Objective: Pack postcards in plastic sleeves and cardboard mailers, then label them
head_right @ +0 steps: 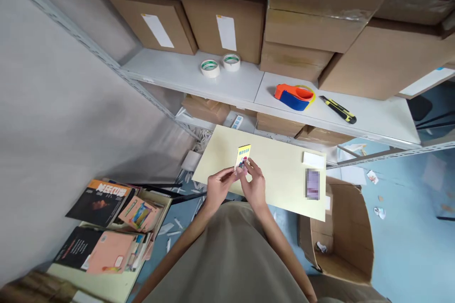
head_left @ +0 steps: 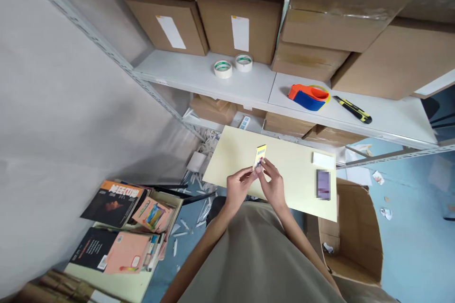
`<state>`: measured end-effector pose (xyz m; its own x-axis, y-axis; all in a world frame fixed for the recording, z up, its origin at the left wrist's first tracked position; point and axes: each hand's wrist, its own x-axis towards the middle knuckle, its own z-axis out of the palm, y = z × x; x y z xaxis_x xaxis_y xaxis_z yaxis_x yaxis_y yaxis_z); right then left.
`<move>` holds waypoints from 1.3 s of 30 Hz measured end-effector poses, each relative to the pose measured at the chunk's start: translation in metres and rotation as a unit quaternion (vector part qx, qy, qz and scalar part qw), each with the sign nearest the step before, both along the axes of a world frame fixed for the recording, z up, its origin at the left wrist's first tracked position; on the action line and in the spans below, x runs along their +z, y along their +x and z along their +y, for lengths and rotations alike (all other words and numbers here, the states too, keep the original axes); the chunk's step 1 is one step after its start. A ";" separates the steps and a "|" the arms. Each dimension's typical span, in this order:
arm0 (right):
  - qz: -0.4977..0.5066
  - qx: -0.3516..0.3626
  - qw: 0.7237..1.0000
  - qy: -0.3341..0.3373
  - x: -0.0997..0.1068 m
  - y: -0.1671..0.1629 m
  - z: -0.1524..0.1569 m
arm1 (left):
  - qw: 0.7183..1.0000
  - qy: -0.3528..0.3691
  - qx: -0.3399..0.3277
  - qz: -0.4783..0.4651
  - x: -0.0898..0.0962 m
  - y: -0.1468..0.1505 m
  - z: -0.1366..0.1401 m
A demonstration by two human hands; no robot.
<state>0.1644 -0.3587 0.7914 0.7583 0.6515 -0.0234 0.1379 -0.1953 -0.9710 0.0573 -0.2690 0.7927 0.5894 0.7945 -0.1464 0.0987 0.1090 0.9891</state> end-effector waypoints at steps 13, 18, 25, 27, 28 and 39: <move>0.221 0.004 0.971 0.085 0.014 0.059 -0.017 | 0.994 -0.065 -0.085 0.029 0.005 0.013 0.034; 0.233 0.023 0.969 0.077 0.014 0.066 -0.010 | 0.990 -0.114 -0.082 0.022 0.007 0.020 0.039; 0.124 -0.067 0.988 0.065 0.003 0.063 0.000 | 0.998 -0.048 -0.020 0.047 0.000 0.025 0.040; 0.073 -0.093 0.992 0.045 0.005 0.059 0.001 | 0.998 -0.021 0.009 0.051 0.001 0.027 0.037; 0.066 -0.086 0.993 0.037 0.006 0.055 0.002 | 0.999 -0.006 0.017 0.048 0.002 0.029 0.035; 0.107 -0.032 0.992 0.063 0.013 0.050 0.006 | 0.987 0.144 -0.068 0.027 0.018 0.041 0.017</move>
